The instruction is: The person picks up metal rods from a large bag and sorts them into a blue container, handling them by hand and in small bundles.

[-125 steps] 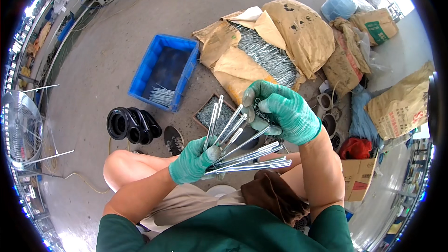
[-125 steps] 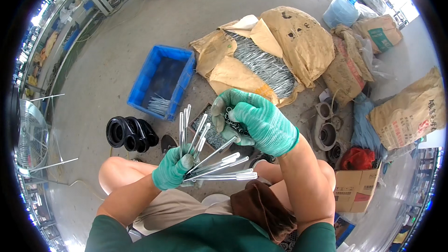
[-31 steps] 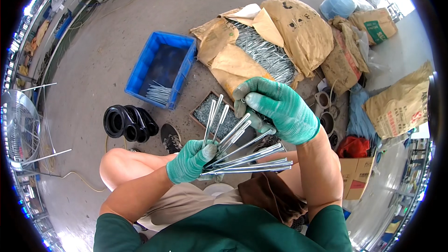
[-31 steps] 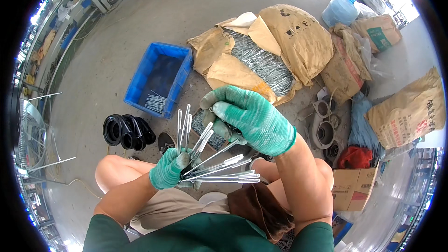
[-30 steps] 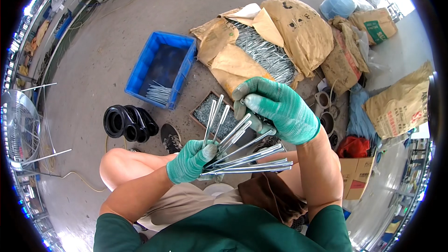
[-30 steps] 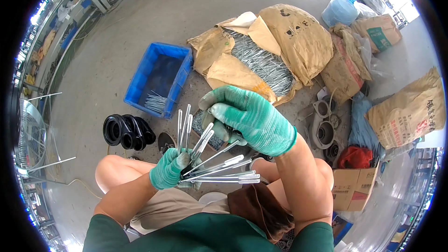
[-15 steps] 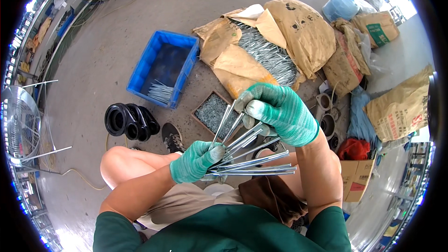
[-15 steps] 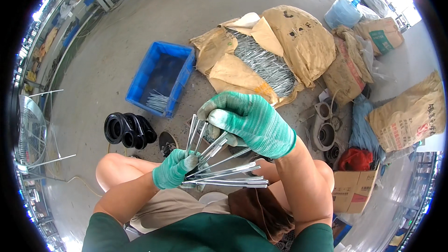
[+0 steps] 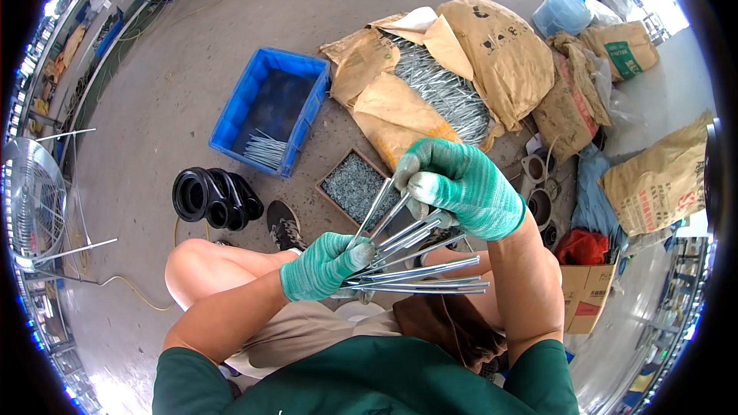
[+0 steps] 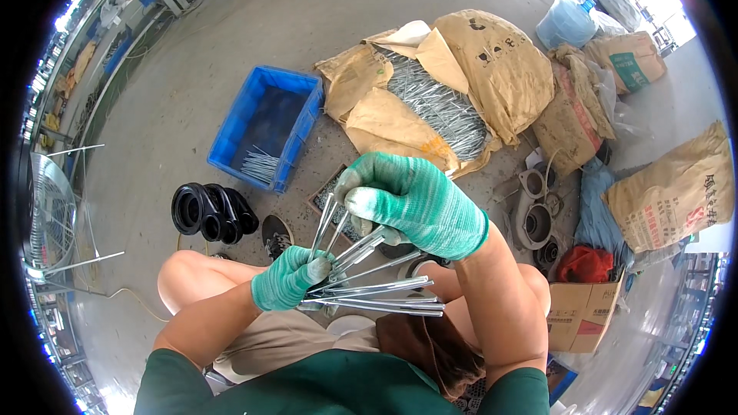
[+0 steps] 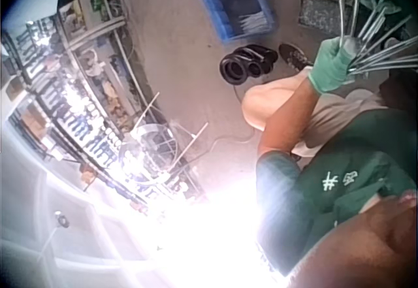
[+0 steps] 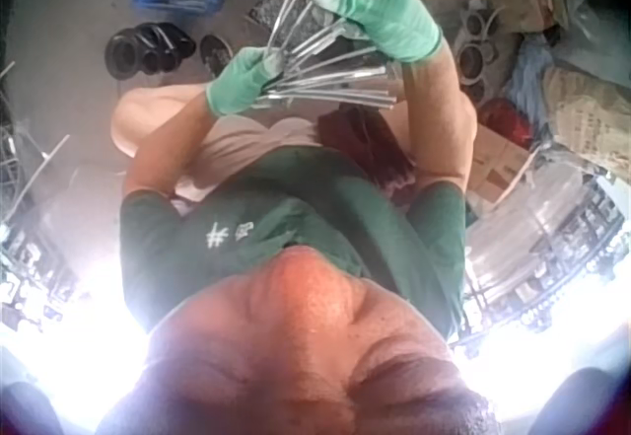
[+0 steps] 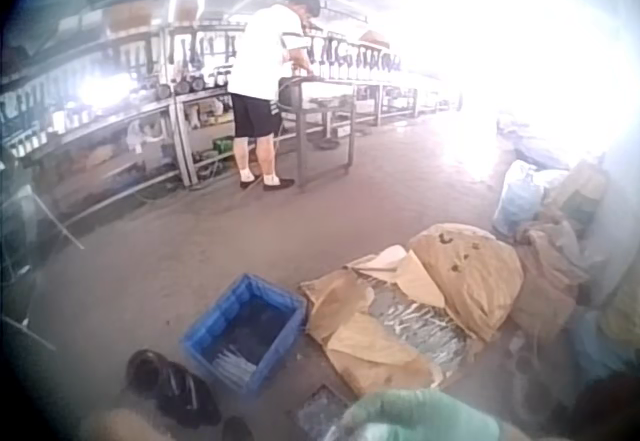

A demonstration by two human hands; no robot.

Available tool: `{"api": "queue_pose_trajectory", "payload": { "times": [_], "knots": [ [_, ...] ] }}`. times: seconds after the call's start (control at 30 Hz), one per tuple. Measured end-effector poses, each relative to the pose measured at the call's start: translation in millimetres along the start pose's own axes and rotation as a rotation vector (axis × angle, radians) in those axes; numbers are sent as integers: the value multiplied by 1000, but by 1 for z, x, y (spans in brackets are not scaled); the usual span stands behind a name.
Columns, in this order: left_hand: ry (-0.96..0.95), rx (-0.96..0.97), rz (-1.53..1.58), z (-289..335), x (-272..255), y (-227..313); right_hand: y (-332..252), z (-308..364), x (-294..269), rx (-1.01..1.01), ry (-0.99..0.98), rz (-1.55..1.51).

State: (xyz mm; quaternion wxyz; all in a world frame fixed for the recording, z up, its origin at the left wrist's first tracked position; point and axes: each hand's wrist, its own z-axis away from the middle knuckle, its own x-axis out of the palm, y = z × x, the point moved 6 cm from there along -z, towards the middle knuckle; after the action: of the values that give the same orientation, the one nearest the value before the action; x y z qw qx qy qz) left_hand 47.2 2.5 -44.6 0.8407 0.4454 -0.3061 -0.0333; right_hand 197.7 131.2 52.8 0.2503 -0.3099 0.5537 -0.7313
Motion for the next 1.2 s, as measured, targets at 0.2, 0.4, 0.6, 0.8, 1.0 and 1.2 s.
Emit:
{"api": "queue_pose_trajectory", "payload": {
  "times": [0.2,0.4,0.6,0.8,1.0,1.2],
  "knots": [
    [-21,4,22,0,5,5,3,0,-1,31,1,-72],
    [-12,26,-5,0,-1,0,-5,-1,0,4,108,-106],
    [-11,46,10,2,0,2,-7,-3,-1,-17,101,-176],
    [-32,54,-32,0,4,4,-4,-3,0,33,134,-83],
    [-26,57,-32,0,7,7,0,-4,1,90,97,-127],
    [-38,74,-78,2,9,10,6,-5,6,107,5,-242]
  ]
}}
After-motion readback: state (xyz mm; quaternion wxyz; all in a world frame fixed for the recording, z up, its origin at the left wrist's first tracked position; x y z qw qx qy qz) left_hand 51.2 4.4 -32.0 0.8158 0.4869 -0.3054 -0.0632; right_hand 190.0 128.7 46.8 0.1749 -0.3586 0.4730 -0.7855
